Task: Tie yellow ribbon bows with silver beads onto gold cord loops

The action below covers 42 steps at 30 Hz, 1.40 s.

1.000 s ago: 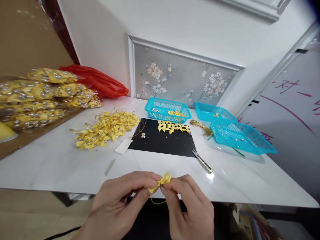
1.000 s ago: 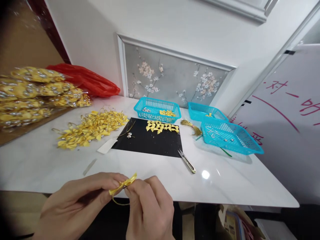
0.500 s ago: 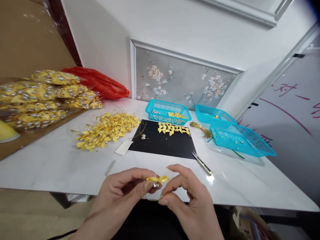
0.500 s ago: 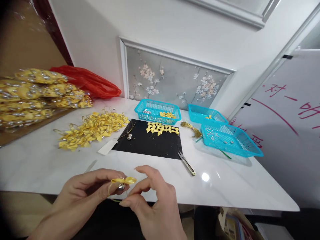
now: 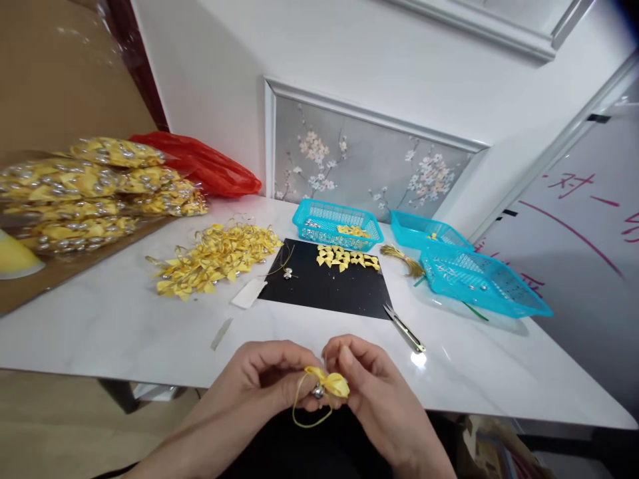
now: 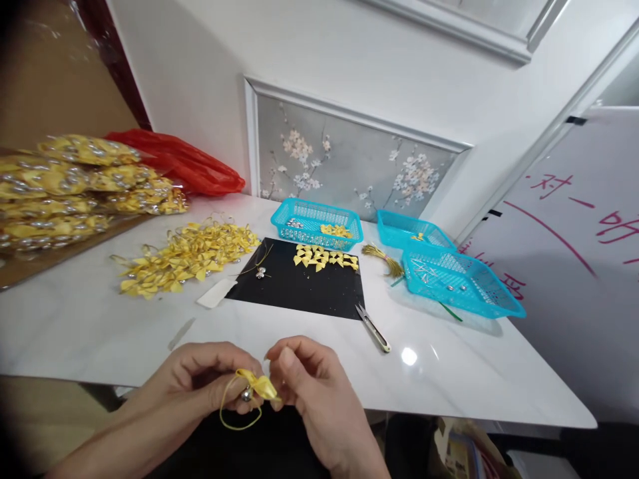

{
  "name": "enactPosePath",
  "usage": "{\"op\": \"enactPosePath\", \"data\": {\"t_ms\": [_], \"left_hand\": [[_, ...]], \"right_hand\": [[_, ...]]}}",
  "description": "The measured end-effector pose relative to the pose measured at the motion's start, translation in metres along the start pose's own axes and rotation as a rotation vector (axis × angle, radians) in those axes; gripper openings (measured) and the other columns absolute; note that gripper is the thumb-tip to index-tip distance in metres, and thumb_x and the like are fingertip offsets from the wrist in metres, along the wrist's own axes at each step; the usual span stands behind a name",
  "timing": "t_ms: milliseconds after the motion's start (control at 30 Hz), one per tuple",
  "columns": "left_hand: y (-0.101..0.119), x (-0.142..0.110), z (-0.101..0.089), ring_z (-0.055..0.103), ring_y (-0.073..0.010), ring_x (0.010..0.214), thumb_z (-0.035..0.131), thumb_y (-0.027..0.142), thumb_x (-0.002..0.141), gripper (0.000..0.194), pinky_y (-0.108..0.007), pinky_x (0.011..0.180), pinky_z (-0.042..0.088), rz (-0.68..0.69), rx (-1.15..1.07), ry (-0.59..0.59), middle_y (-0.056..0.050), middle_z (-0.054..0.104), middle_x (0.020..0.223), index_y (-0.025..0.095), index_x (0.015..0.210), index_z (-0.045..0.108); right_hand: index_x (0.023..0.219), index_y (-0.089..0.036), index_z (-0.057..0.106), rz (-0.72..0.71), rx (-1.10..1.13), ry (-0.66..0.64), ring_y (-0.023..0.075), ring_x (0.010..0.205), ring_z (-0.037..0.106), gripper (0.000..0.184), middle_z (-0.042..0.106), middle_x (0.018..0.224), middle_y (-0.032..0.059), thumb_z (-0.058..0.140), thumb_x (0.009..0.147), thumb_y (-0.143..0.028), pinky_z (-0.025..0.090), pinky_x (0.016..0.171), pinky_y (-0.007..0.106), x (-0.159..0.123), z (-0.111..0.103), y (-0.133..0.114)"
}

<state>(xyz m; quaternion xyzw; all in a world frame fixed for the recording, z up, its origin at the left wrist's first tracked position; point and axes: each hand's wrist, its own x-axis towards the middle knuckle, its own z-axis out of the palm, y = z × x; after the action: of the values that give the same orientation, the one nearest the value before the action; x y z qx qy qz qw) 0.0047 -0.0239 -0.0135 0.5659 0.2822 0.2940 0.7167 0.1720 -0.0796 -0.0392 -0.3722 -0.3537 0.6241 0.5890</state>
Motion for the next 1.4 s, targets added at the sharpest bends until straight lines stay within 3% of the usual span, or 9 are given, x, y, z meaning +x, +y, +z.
{"op": "enactPosePath", "data": {"t_ms": [133,267,433,633,833,1000,1133,1267,1400], "left_hand": [[0.002,0.002,0.002,0.068,-0.0146,0.069,0.076,0.028,0.078,0.011,-0.02,0.065,0.052,-0.074,-0.045,-0.034,-0.005,0.077,0.074,0.017,0.079,0.079],[0.001,0.001,0.0,0.066,-0.011,0.068,0.078,0.027,0.077,0.009,-0.016,0.064,0.051,-0.087,-0.122,-0.017,-0.002,0.076,0.074,0.019,0.08,0.079],[-0.003,0.001,-0.001,0.065,-0.0087,0.066,0.079,0.029,0.077,0.014,-0.013,0.062,0.05,-0.122,-0.2,-0.041,-0.002,0.075,0.071,0.016,0.078,0.077],[-0.004,0.001,0.002,0.067,-0.0094,0.067,0.079,0.028,0.077,0.015,-0.013,0.063,0.052,-0.191,-0.252,-0.041,-0.003,0.075,0.07,0.013,0.076,0.075],[-0.003,0.002,0.003,0.069,-0.0109,0.066,0.081,0.029,0.074,0.018,-0.014,0.061,0.054,-0.214,-0.266,-0.006,-0.006,0.077,0.074,0.013,0.074,0.074],[-0.004,0.003,0.003,0.068,-0.0111,0.067,0.08,0.03,0.075,0.018,-0.014,0.061,0.053,-0.216,-0.285,0.008,-0.005,0.075,0.073,0.013,0.073,0.073],[-0.005,0.004,0.003,0.067,-0.0107,0.068,0.078,0.031,0.078,0.019,-0.015,0.063,0.053,-0.203,-0.272,0.022,-0.004,0.073,0.074,0.013,0.075,0.072],[-0.003,0.004,0.001,0.062,-0.0089,0.065,0.076,0.032,0.08,0.02,-0.014,0.062,0.051,-0.182,-0.251,0.058,-0.001,0.069,0.07,0.014,0.073,0.07],[0.001,0.002,-0.001,0.061,-0.0087,0.065,0.075,0.032,0.08,0.022,-0.015,0.062,0.051,-0.154,-0.255,0.08,-0.001,0.068,0.072,0.014,0.07,0.067]], "right_hand": [[0.08,-0.016,0.062,0.161,0.216,-0.047,0.0099,0.059,0.051,0.031,0.054,0.069,-0.0014,0.079,0.073,-0.041,0.046,0.056,0.022,0.006,0.004,0.009],[0.07,-0.016,0.058,0.125,0.332,-0.088,0.0081,0.06,0.05,0.029,0.052,0.069,-0.0031,0.081,0.072,-0.033,0.047,0.057,0.02,0.01,0.009,0.013],[0.064,-0.015,0.057,0.067,0.467,0.124,0.007,0.057,0.051,0.03,0.054,0.065,-0.0025,0.083,0.071,-0.028,0.047,0.05,0.015,0.019,0.005,0.017],[0.079,-0.016,0.064,0.043,0.561,0.361,0.0042,0.065,0.063,0.022,0.065,0.084,0.0013,0.083,0.07,-0.02,0.054,0.054,0.008,0.025,-0.009,0.014],[0.071,-0.018,0.06,-0.123,0.54,0.427,-0.0038,0.041,0.037,0.027,0.059,0.069,-0.0089,0.086,0.065,-0.022,0.056,0.061,0.01,0.027,-0.017,0.001],[0.079,-0.017,0.061,-0.12,0.468,0.367,-0.0007,0.043,0.034,0.025,0.058,0.069,-0.006,0.081,0.073,-0.031,0.052,0.053,0.014,0.026,-0.016,-0.001],[0.09,-0.02,0.065,-0.177,-0.001,0.249,0.0034,0.046,0.033,0.022,0.048,0.063,-0.0066,0.064,0.088,-0.042,0.037,0.045,0.015,0.02,-0.017,0.0],[0.089,-0.023,0.071,-0.259,-0.804,0.077,0.0078,0.065,0.051,0.007,0.058,0.086,-0.0007,0.067,0.083,-0.02,0.043,0.061,0.02,0.012,-0.021,-0.007],[0.076,-0.022,0.07,-0.315,-0.988,0.018,0.0114,0.079,0.059,0.018,0.06,0.093,0.001,0.058,0.085,-0.011,0.045,0.067,0.02,0.009,-0.026,-0.011]]}}
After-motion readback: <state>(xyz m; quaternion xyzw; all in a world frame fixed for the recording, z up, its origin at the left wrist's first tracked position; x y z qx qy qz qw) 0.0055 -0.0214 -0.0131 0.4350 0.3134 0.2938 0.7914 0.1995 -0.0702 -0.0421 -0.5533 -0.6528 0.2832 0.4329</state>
